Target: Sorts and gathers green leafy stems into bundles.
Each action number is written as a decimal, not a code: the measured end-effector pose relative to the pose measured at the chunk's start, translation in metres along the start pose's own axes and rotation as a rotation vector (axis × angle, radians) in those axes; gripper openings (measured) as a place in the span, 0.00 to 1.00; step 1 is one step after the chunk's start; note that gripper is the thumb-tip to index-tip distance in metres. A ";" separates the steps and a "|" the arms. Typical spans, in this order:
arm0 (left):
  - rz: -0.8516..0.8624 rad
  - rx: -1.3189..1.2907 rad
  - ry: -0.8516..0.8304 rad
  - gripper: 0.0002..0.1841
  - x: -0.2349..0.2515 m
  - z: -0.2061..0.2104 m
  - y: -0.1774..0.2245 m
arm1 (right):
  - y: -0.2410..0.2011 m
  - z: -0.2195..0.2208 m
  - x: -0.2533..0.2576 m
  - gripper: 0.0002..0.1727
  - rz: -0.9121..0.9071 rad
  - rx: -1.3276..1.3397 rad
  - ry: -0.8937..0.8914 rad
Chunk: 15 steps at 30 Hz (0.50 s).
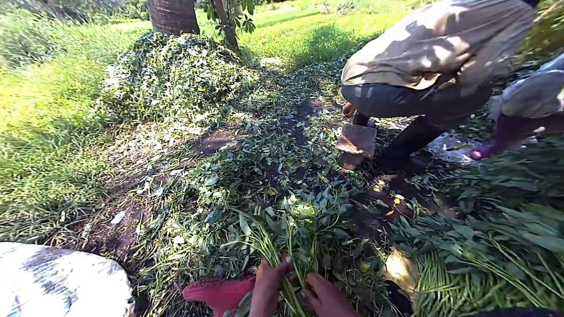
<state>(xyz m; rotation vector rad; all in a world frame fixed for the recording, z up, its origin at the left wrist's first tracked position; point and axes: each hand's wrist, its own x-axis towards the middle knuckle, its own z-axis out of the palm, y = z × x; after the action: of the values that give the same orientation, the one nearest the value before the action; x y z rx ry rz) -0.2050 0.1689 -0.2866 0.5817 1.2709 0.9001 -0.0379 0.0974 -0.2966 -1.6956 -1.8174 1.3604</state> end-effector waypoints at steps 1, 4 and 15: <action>0.023 0.036 -0.012 0.17 -0.001 -0.001 -0.001 | 0.002 0.001 0.001 0.21 -0.009 0.004 -0.021; 0.060 0.109 -0.007 0.24 -0.001 -0.006 -0.008 | 0.009 0.003 0.002 0.22 -0.011 0.139 -0.089; 0.189 0.298 -0.010 0.27 -0.029 0.018 -0.008 | -0.009 0.019 0.008 0.24 0.362 1.146 0.087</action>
<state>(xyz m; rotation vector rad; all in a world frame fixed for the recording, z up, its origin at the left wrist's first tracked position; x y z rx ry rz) -0.1869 0.1423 -0.2729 0.9527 1.3675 0.8663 -0.0596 0.0984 -0.3017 -1.3510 -0.4057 1.8666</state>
